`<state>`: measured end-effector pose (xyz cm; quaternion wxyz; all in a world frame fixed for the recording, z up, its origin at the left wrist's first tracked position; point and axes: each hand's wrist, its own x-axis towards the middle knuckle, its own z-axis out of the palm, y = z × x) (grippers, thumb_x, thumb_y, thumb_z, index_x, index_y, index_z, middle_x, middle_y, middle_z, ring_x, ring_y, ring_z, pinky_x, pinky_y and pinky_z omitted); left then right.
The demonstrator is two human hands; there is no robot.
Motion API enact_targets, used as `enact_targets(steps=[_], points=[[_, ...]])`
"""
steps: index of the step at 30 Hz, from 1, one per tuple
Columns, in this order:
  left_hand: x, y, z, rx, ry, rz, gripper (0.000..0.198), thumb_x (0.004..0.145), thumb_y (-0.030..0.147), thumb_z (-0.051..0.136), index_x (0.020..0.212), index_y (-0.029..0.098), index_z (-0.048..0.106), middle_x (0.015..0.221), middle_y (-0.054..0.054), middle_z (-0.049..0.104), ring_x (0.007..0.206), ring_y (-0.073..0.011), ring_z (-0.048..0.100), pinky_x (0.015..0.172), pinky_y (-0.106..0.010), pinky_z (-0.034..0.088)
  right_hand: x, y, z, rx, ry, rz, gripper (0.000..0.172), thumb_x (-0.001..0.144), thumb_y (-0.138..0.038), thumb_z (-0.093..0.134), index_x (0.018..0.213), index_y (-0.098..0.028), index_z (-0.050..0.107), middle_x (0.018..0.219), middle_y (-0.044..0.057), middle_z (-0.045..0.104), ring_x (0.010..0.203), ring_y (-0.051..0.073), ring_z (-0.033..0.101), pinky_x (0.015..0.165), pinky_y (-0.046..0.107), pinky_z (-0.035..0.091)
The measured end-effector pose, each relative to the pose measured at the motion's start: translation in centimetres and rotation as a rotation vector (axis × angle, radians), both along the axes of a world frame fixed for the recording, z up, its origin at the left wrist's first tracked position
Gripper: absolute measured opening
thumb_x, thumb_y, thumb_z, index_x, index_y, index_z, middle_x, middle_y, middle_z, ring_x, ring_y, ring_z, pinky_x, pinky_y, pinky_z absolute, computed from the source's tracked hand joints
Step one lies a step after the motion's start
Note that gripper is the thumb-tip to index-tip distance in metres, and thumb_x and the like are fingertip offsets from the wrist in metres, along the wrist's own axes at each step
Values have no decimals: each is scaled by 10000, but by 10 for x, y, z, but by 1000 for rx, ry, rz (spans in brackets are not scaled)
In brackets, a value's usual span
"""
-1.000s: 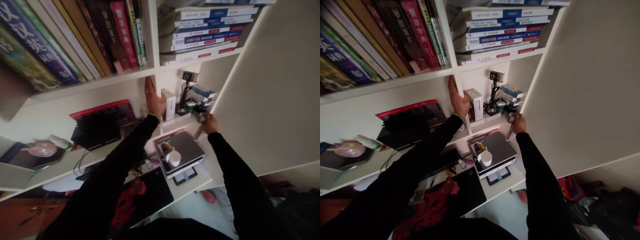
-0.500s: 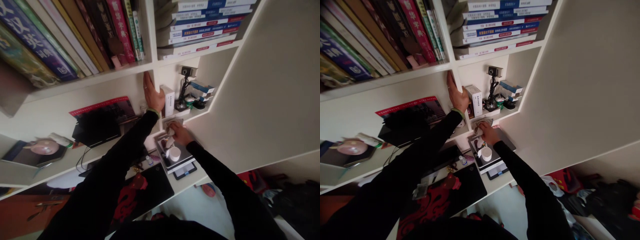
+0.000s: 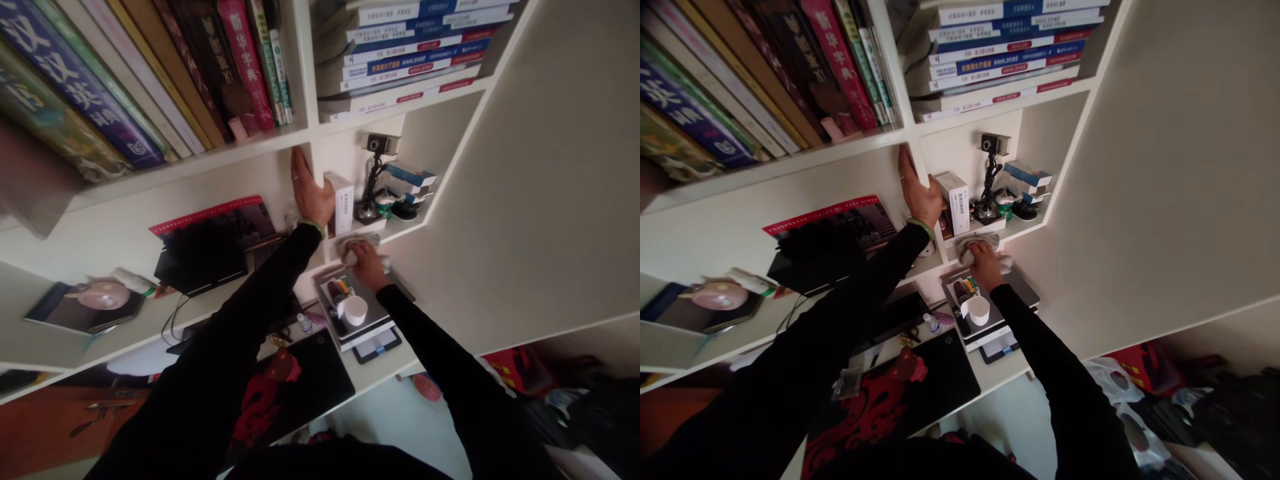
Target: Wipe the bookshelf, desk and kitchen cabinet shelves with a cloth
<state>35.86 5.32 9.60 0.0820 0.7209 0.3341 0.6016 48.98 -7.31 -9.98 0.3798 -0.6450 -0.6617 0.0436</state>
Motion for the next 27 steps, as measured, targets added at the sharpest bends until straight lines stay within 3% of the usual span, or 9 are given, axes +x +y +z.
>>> enact_targets(steps=[3,6,9,12,15,21,24,27], points=[[-1,-2,1,11,14,19,630,1076,312,600,1672,229,412,1788,-40,419,1769,-243,32,1491,-496,105,-7,-4,6,29,308,75,491,743,-168,575,1199,-190,753,1248,110,782,1218,323,673,1142,507,534],[-1,-2,0,-7,-27,4,657,1052,254,616,1670,233,395,1787,-58,423,1764,-255,88,1487,-496,119,6,2,33,231,647,39,341,821,-276,592,1131,-216,722,1049,54,788,1000,272,707,998,461,596],[0,-2,0,-32,-81,-22,706,1024,236,641,1675,255,368,1804,-59,394,1753,-270,151,1480,-485,159,17,16,73,569,616,32,348,855,-298,624,1189,-237,696,1175,59,762,1114,273,689,1103,493,553],[1,-3,0,-33,-93,-33,712,1026,214,627,1681,230,347,1824,-66,354,1753,-265,153,1477,-460,175,15,32,97,729,420,14,453,835,-258,643,1288,-255,676,1339,88,702,1314,304,618,1239,558,451],[3,-4,-1,-12,-104,-24,704,1036,189,593,1687,173,326,1827,-100,342,1750,-261,172,1475,-442,180,9,42,78,729,384,-88,477,841,-238,589,1314,-237,651,1312,111,681,1311,316,613,1222,585,461],[2,-2,-4,-4,-129,-49,812,993,153,620,1725,250,284,1829,-73,343,1741,-265,202,1468,-454,192,51,49,-1,781,438,-556,484,881,-254,436,1345,-201,565,1200,126,640,1143,297,670,1086,558,556],[2,1,-5,-32,-123,-76,866,980,153,655,1741,274,260,1846,-62,304,1746,-275,173,1465,-457,175,76,49,-11,731,296,-522,537,886,-272,446,1410,-189,528,1278,157,616,1235,324,649,1123,581,535],[3,6,-8,-34,-110,-81,905,968,167,690,1751,275,248,1860,-57,267,1749,-293,144,1462,-471,155,84,57,-3,636,150,-407,604,873,-297,497,1463,-167,501,1355,198,589,1330,367,599,1170,628,492]])
